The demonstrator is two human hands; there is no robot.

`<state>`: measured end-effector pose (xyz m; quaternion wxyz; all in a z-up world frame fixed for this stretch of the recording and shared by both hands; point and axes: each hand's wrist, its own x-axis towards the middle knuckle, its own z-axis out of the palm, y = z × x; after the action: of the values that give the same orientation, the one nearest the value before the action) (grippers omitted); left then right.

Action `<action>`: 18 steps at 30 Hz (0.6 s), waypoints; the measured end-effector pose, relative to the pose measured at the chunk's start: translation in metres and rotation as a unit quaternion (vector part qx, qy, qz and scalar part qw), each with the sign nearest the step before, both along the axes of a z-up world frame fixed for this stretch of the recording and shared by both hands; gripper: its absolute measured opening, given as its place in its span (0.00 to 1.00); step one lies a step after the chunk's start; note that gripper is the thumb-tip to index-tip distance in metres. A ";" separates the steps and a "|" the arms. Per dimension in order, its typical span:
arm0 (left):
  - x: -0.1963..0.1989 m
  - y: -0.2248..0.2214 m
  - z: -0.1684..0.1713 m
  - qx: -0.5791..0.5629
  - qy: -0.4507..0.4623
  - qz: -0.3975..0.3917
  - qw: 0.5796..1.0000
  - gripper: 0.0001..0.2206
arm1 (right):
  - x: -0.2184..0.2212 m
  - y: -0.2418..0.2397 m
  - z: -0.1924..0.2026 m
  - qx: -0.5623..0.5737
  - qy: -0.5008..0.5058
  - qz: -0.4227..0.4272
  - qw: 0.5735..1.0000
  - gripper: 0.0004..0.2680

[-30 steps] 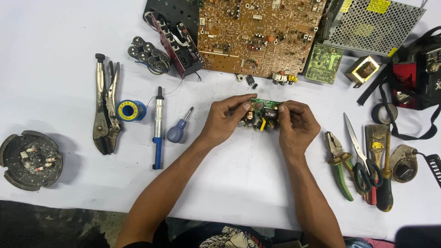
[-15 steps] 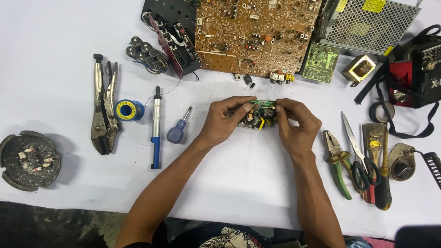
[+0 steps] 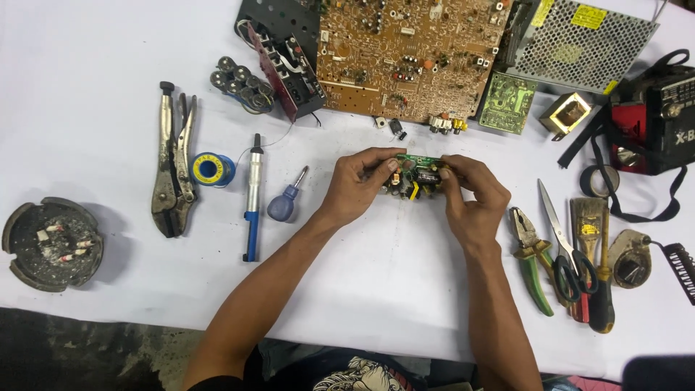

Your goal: A person uses scissors to pry and disassemble components from a small circuit board/transformer on a workbench.

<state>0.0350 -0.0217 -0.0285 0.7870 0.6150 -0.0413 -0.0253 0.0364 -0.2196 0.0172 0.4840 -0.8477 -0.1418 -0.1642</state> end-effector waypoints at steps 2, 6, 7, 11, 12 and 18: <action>0.000 0.002 -0.001 -0.001 -0.004 0.002 1.000 0.10 | 0.002 0.004 0.007 -0.005 -0.007 0.017 1.000 0.04; 0.000 0.001 -0.004 0.017 -0.003 -0.008 1.000 0.11 | 0.005 0.003 0.011 -0.023 0.012 0.028 0.999 0.05; -0.001 0.001 -0.003 0.017 -0.003 -0.007 1.000 0.11 | 0.004 0.003 0.010 -0.023 0.012 0.029 0.999 0.05; 0.001 0.004 0.000 0.013 -0.006 -0.010 1.000 0.11 | 0.004 0.005 0.002 -0.032 -0.013 0.018 0.999 0.05; 0.001 0.004 0.000 0.018 -0.003 -0.010 1.000 0.10 | 0.003 0.004 -0.001 -0.028 -0.023 0.011 0.999 0.05; 0.003 0.007 -0.007 0.016 -0.005 -0.027 0.999 0.13 | 0.005 0.000 -0.017 0.045 0.020 -0.003 0.999 0.05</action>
<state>0.0384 -0.0143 -0.0359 0.7760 0.6262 -0.0613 -0.0443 0.0416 -0.2195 0.0003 0.5244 -0.8283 -0.1221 -0.1545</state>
